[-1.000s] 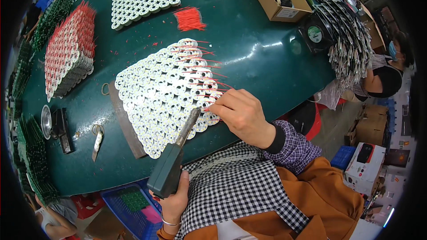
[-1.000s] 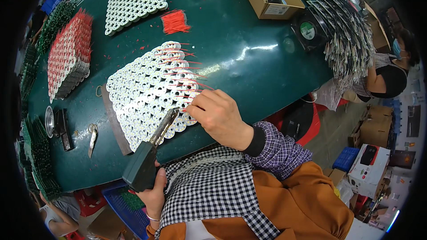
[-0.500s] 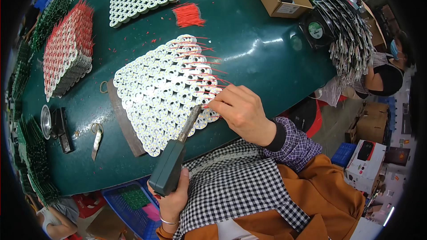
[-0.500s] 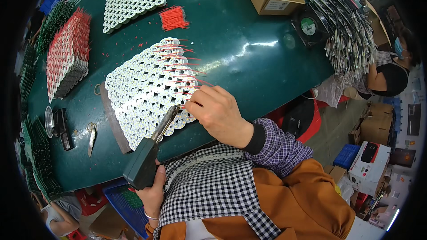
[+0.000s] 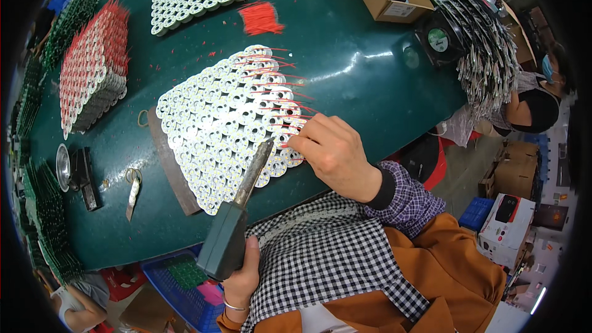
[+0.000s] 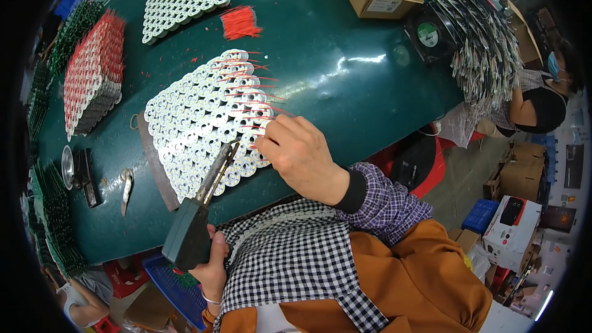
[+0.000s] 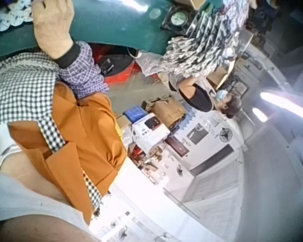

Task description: The person attaches wires to a panel of circular LED circuit boards by positioning the wires and soldering them in place with a soldering tool.

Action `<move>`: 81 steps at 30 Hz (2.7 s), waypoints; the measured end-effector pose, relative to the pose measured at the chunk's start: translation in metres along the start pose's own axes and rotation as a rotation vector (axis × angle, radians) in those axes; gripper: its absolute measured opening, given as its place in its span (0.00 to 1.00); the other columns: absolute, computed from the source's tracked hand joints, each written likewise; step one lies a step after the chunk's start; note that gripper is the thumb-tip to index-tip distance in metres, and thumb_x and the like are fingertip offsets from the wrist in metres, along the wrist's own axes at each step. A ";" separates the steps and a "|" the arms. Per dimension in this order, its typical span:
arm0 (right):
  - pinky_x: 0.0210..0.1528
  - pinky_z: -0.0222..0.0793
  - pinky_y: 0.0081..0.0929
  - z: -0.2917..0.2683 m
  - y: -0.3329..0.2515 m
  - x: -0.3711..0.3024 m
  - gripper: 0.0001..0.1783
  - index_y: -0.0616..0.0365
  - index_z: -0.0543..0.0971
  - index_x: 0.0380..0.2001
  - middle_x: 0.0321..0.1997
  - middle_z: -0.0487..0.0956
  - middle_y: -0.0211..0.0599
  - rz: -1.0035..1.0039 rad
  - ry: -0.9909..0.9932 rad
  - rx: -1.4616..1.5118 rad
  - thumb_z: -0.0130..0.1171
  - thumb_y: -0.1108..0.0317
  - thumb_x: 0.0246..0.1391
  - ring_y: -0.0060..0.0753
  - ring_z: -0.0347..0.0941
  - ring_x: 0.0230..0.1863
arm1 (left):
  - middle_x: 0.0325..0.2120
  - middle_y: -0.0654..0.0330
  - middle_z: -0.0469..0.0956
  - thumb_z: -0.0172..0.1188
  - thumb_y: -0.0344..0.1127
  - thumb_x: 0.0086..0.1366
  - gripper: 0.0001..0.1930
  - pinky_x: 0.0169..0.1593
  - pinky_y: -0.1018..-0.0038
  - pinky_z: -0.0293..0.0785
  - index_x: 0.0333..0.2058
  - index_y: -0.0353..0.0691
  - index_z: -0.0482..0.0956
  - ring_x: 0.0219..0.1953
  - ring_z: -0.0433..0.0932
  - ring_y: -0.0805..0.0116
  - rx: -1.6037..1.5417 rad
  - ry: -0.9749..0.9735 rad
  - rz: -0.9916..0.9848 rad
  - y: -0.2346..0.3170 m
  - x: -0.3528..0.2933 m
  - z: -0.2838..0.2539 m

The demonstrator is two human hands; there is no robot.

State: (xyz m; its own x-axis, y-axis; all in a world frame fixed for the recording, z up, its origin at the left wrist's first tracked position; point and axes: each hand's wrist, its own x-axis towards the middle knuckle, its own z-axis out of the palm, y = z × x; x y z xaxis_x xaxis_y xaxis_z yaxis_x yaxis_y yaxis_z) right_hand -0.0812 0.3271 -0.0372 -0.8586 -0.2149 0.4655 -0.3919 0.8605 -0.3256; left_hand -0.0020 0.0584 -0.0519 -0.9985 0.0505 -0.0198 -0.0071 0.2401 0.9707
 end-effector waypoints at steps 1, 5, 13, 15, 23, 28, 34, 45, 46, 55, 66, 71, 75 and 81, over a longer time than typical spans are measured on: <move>0.38 0.68 0.30 0.000 0.000 0.000 0.07 0.56 0.79 0.30 0.29 0.72 0.31 0.002 0.004 -0.005 0.58 0.74 0.44 0.33 0.72 0.35 | 0.39 0.55 0.79 0.62 0.18 0.62 0.17 0.23 0.79 0.70 0.50 0.28 0.74 0.23 0.73 0.77 -0.008 -0.003 0.013 0.000 0.001 0.001; 0.32 0.67 0.30 0.002 0.000 0.002 0.11 0.58 0.81 0.32 0.28 0.74 0.32 0.012 0.059 0.030 0.63 0.79 0.40 0.34 0.73 0.32 | 0.43 0.54 0.80 0.61 0.18 0.62 0.20 0.23 0.80 0.70 0.53 0.28 0.73 0.22 0.73 0.77 0.016 -0.058 0.064 0.007 0.005 0.000; 0.36 0.68 0.31 0.007 -0.002 -0.001 0.09 0.59 0.79 0.32 0.30 0.73 0.34 0.027 0.074 0.030 0.61 0.78 0.42 0.37 0.72 0.35 | 0.49 0.52 0.78 0.60 0.18 0.61 0.23 0.23 0.81 0.69 0.56 0.29 0.72 0.21 0.72 0.78 -0.012 0.004 0.016 0.009 0.003 -0.003; 0.39 0.68 0.31 0.006 -0.001 -0.002 0.08 0.59 0.78 0.31 0.31 0.72 0.34 0.026 0.068 0.019 0.59 0.75 0.44 0.36 0.71 0.36 | 0.49 0.52 0.78 0.60 0.18 0.61 0.22 0.23 0.81 0.68 0.55 0.29 0.72 0.21 0.72 0.78 -0.078 0.033 -0.070 0.021 0.002 -0.001; 0.39 0.70 0.32 -0.006 -0.017 -0.009 0.09 0.60 0.80 0.33 0.29 0.75 0.33 -0.013 0.007 0.076 0.59 0.74 0.44 0.36 0.74 0.36 | 0.46 0.54 0.80 0.61 0.18 0.61 0.22 0.24 0.81 0.69 0.54 0.29 0.74 0.22 0.73 0.78 -0.036 0.031 -0.106 0.011 -0.011 -0.012; 0.40 0.70 0.31 0.002 -0.016 -0.016 0.10 0.59 0.81 0.34 0.30 0.75 0.33 -0.023 0.020 0.085 0.59 0.73 0.44 0.36 0.75 0.37 | 0.44 0.56 0.81 0.62 0.19 0.61 0.21 0.26 0.81 0.71 0.54 0.30 0.75 0.25 0.75 0.78 0.042 -0.024 -0.163 0.011 -0.016 -0.014; 0.40 0.70 0.31 0.003 -0.016 -0.016 0.09 0.59 0.81 0.33 0.30 0.74 0.33 -0.024 0.021 0.069 0.59 0.73 0.45 0.36 0.75 0.37 | 0.40 0.57 0.81 0.63 0.21 0.63 0.17 0.29 0.79 0.73 0.51 0.30 0.76 0.25 0.75 0.77 0.093 -0.090 -0.193 0.021 -0.014 -0.017; 0.39 0.70 0.32 0.004 -0.020 -0.014 0.08 0.60 0.80 0.31 0.28 0.72 0.34 -0.001 0.010 0.062 0.59 0.74 0.45 0.35 0.73 0.35 | 0.33 0.61 0.78 0.63 0.20 0.63 0.13 0.28 0.79 0.71 0.47 0.31 0.77 0.25 0.74 0.78 0.039 -0.120 -0.175 0.015 -0.012 -0.014; 0.39 0.70 0.32 0.004 -0.020 -0.014 0.08 0.60 0.80 0.31 0.28 0.72 0.34 -0.001 0.011 0.053 0.59 0.74 0.45 0.35 0.73 0.35 | 0.32 0.60 0.78 0.62 0.20 0.62 0.13 0.28 0.79 0.71 0.46 0.31 0.77 0.25 0.74 0.78 0.023 -0.106 -0.183 0.015 -0.012 -0.014; 0.37 0.69 0.30 0.005 -0.021 -0.015 0.09 0.60 0.81 0.32 0.27 0.73 0.32 -0.028 0.033 0.038 0.59 0.74 0.45 0.33 0.73 0.34 | 0.36 0.60 0.78 0.63 0.19 0.62 0.15 0.28 0.79 0.71 0.48 0.30 0.76 0.26 0.74 0.78 0.012 -0.071 -0.125 -0.005 -0.024 -0.019; 0.36 0.69 0.29 0.003 -0.020 -0.014 0.09 0.59 0.81 0.33 0.27 0.73 0.30 -0.035 0.016 0.029 0.59 0.73 0.44 0.31 0.73 0.35 | 0.34 0.61 0.78 0.62 0.20 0.62 0.13 0.28 0.79 0.71 0.47 0.30 0.77 0.25 0.74 0.77 0.093 -0.134 -0.028 0.000 -0.013 -0.017; 0.35 0.68 0.28 0.003 -0.023 -0.012 0.08 0.60 0.81 0.31 0.27 0.72 0.30 -0.015 0.003 0.009 0.58 0.73 0.43 0.31 0.72 0.35 | 0.31 0.61 0.77 0.63 0.20 0.62 0.12 0.28 0.79 0.70 0.45 0.30 0.77 0.25 0.73 0.77 0.067 -0.124 -0.067 0.001 -0.015 -0.017; 0.34 0.68 0.28 0.002 -0.024 -0.013 0.08 0.59 0.80 0.30 0.27 0.72 0.31 -0.002 -0.042 -0.010 0.58 0.73 0.43 0.31 0.72 0.35 | 0.29 0.61 0.77 0.63 0.20 0.62 0.11 0.28 0.79 0.70 0.43 0.29 0.78 0.24 0.74 0.77 0.084 -0.120 -0.058 0.002 -0.014 -0.017; 0.35 0.68 0.29 0.002 -0.025 -0.012 0.08 0.59 0.81 0.30 0.27 0.72 0.31 -0.003 -0.017 0.013 0.58 0.73 0.43 0.32 0.72 0.35 | 0.33 0.58 0.79 0.61 0.17 0.61 0.14 0.27 0.78 0.71 0.46 0.29 0.77 0.23 0.74 0.76 -0.023 0.007 -0.081 0.006 -0.027 -0.023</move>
State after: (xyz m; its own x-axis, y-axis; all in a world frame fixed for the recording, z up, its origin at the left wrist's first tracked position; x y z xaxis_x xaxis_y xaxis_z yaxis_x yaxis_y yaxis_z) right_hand -0.0617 0.3076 -0.0367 -0.8627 -0.2251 0.4528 -0.3986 0.8538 -0.3350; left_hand 0.0239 0.0367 -0.0398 -0.9950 0.0248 -0.0969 -0.0891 0.2204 0.9713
